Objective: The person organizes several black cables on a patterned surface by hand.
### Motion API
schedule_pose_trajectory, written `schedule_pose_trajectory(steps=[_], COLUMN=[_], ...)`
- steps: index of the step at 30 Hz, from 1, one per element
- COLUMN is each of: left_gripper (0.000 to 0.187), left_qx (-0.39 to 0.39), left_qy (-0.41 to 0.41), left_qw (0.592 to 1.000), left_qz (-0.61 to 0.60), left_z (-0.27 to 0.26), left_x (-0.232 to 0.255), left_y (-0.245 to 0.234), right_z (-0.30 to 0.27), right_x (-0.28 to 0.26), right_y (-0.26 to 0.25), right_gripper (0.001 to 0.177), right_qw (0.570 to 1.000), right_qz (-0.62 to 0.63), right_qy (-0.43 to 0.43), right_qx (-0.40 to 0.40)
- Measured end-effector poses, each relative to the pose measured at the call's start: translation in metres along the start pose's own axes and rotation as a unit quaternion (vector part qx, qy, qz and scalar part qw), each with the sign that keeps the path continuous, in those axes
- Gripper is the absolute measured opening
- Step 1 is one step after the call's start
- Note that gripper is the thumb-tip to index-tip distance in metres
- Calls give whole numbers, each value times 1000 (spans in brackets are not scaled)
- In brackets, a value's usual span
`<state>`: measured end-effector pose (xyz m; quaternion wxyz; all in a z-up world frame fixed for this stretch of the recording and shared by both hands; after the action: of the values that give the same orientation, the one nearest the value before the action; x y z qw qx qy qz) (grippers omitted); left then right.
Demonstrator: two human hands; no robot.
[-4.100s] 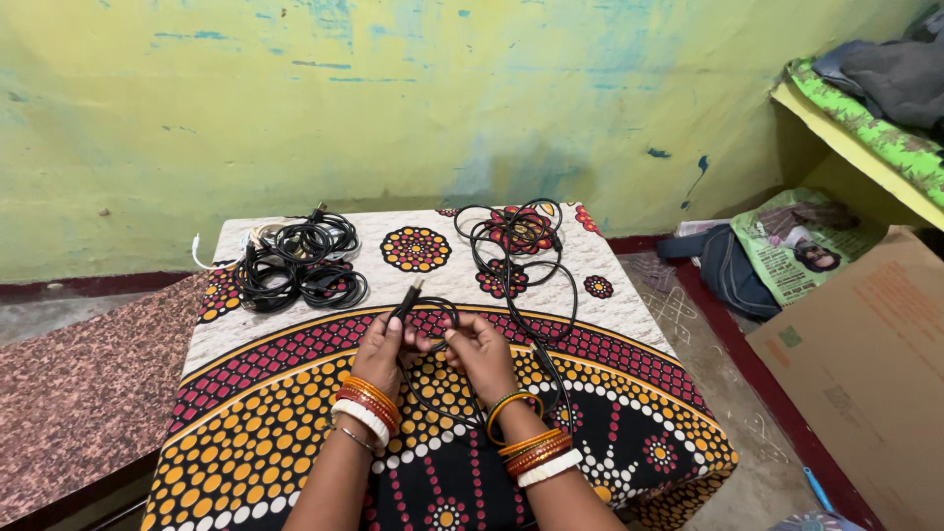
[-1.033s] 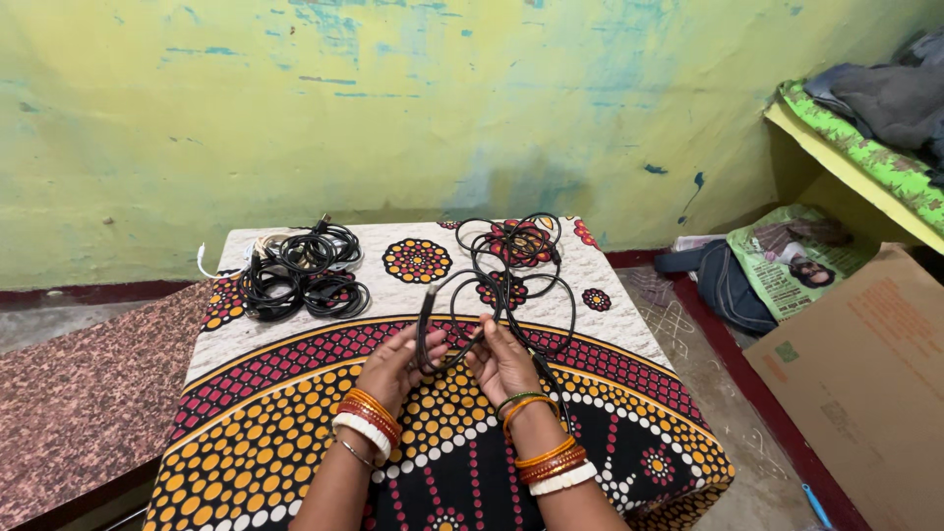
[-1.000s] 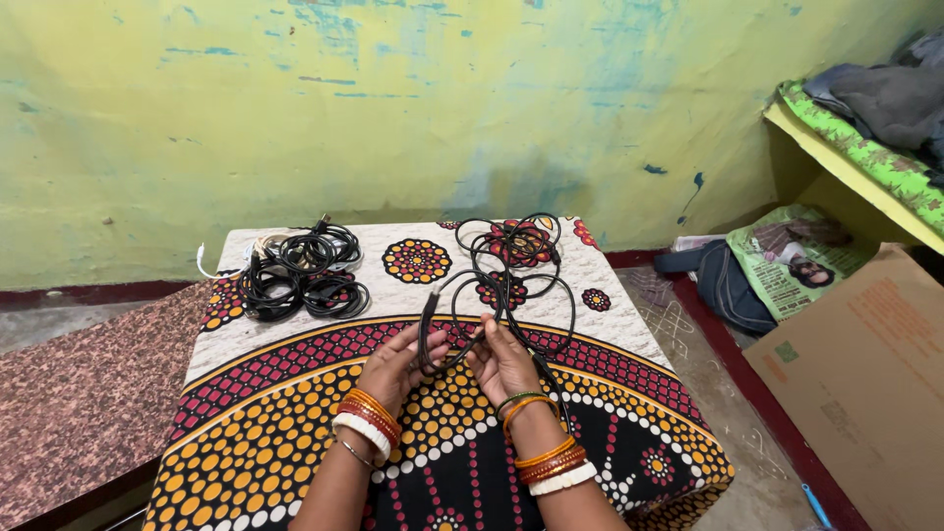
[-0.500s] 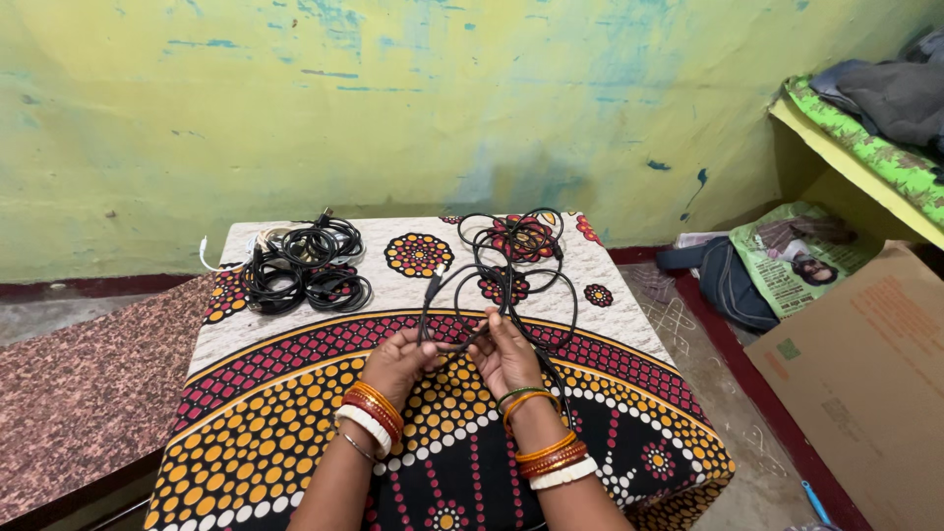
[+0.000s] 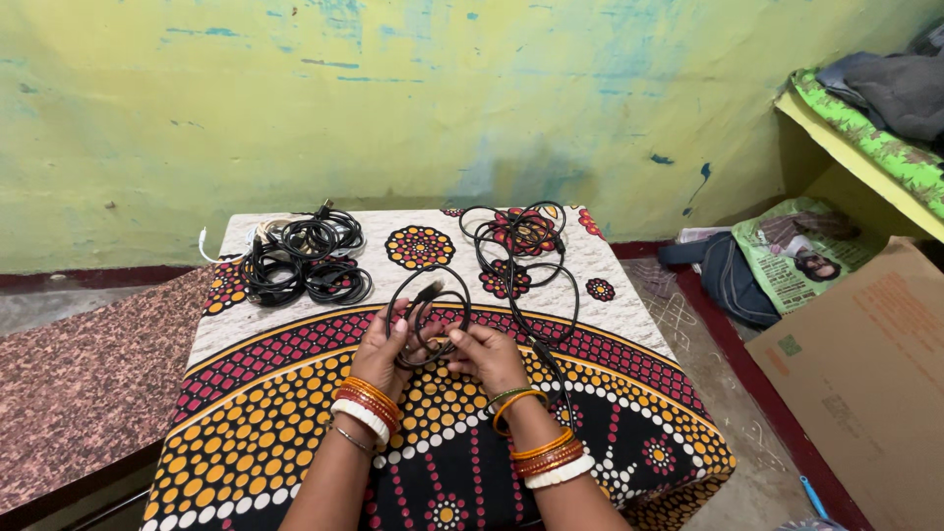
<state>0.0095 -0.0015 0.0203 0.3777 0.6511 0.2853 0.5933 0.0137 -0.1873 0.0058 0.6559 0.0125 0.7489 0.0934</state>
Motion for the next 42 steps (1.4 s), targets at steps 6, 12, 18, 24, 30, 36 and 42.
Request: schedule_pose_trajectory(steps=[6,12,18,24,30,36,42], left_gripper=[23,22,24,32,31,22,21], left_qx=[4,67,68,50,88,125,130], left_qy=[5,82,111,62,87,82,79], left_qw=[1000,993,987,993,969,958,951], left_qz=[1,57,94,88,215,246,268], left_z=[7,13,12,5,5,1,-4], left_x=[-6,-8,-8,-3,-8,-11,-9], left_y=[-18,-29,-25,-12,-11,-3,3], right_z=[-2,-5,-7,-7,-6,-4,-9], right_x=[0,-3,-3,-1,2,10,-1], right_y=[12,21,25,23,22,15,4], right_gripper=[23,23,23,23,21,31,47], right_qw=[996,988,977,977,985,988,990], right_qz=[-82,-146,-208,-212,-169,-135,-54], right_qy=[-8,-6,-2,-16,-35,-74,-80], right_qx=[18,42,33,8,5,-20,-105])
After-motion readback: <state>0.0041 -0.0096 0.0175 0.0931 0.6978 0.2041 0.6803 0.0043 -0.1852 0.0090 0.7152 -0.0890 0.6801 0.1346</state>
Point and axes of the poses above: each hand's wrist, its own z-axis towards the middle knuckle, its own y-axis out of the palm, x = y × z, the point moved 2 cm from there along z, towards the middle knuckle, and after that the axes turned 8 degrees about -z, right-handed, at the moved point
